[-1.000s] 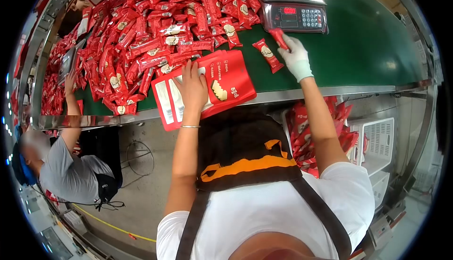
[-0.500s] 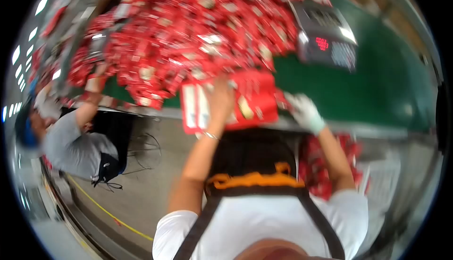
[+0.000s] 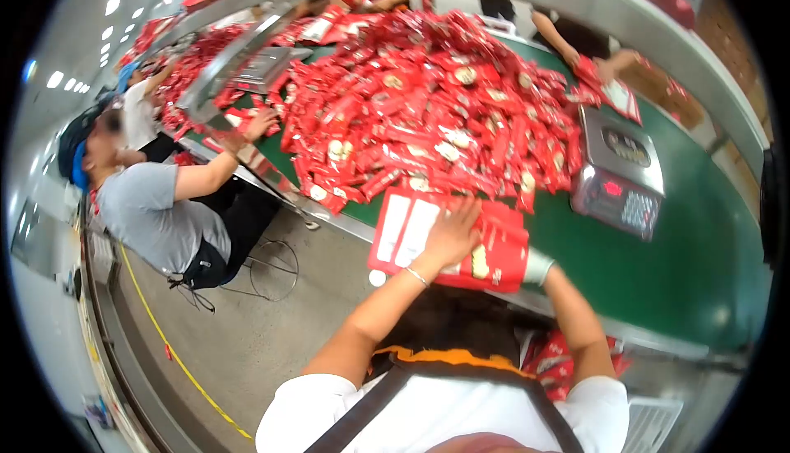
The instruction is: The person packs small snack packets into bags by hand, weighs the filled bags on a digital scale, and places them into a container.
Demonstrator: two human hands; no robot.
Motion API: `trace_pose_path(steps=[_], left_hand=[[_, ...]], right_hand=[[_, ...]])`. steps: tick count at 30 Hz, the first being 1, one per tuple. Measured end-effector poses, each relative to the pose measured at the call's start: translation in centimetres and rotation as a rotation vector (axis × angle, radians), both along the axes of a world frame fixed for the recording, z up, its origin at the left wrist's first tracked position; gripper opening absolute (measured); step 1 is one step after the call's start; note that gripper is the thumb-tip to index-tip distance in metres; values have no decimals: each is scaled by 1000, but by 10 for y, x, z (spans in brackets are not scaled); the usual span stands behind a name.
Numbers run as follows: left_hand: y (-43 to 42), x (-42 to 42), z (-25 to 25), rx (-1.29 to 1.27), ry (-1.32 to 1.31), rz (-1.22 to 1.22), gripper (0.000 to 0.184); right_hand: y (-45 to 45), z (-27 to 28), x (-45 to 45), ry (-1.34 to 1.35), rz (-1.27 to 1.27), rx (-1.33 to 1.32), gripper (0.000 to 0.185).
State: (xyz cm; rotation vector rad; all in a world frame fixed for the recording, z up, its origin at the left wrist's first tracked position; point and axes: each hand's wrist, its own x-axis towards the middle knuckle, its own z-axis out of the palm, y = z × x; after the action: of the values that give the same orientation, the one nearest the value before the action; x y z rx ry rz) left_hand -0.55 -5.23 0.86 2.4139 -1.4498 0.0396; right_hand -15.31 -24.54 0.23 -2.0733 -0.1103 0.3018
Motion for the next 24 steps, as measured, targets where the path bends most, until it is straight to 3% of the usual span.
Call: trace_pose_path(steps=[1, 2, 3, 4, 5, 6, 8, 10, 13, 16, 18, 20, 21, 22, 24], left_hand=[[-4, 4, -2, 46, 12, -2, 62], [-5, 4, -5, 98, 38, -16, 61], [-3, -1, -3, 129, -20, -22, 60], [-2, 0, 0, 150, -99, -26, 59], [-2, 1, -3, 108, -81, -23, 58], [-2, 1, -5, 60, -72, -4, 57], [-2, 2, -8, 44, -74, -21, 57], [-1, 3, -9, 27, -83, -16, 57], [0, 1, -8, 3, -94, -2, 56], [-2, 0, -6, 28, -71, 22, 56], [0, 1, -7, 14, -67, 18, 56], [-2, 2, -4, -19, -75, 3, 56], [-3, 3, -2, -23, -80, 1, 56], [-2, 1, 0, 8, -71, 5, 56], [-2, 2, 3, 37, -56, 10, 56]], right_hand=[[-2, 33, -7, -91, -79, -86, 36], [-21, 50, -9, 50, -118, -601, 30], [-72, 9, -23, -233, -140, -516, 27], [-80, 22, -22, -57, -513, -615, 25], [-70, 34, -16, -264, -881, -578, 24], [-80, 25, -3, -374, -969, -473, 28], [-77, 20, 33, -452, -1001, -611, 44], [-64, 12, 70, -173, -967, -550, 61], [-63, -11, 90, -230, -1036, -478, 60], [-64, 12, 77, -287, -1177, -303, 57], [-61, 20, 88, -182, -1040, -528, 58], [-65, -18, 108, -52, -873, -674, 68], [-52, -2, 111, 121, -952, -519, 79], [-48, -2, 117, 176, -957, -640, 83], [-43, -4, 111, 111, -1044, -569, 79]])
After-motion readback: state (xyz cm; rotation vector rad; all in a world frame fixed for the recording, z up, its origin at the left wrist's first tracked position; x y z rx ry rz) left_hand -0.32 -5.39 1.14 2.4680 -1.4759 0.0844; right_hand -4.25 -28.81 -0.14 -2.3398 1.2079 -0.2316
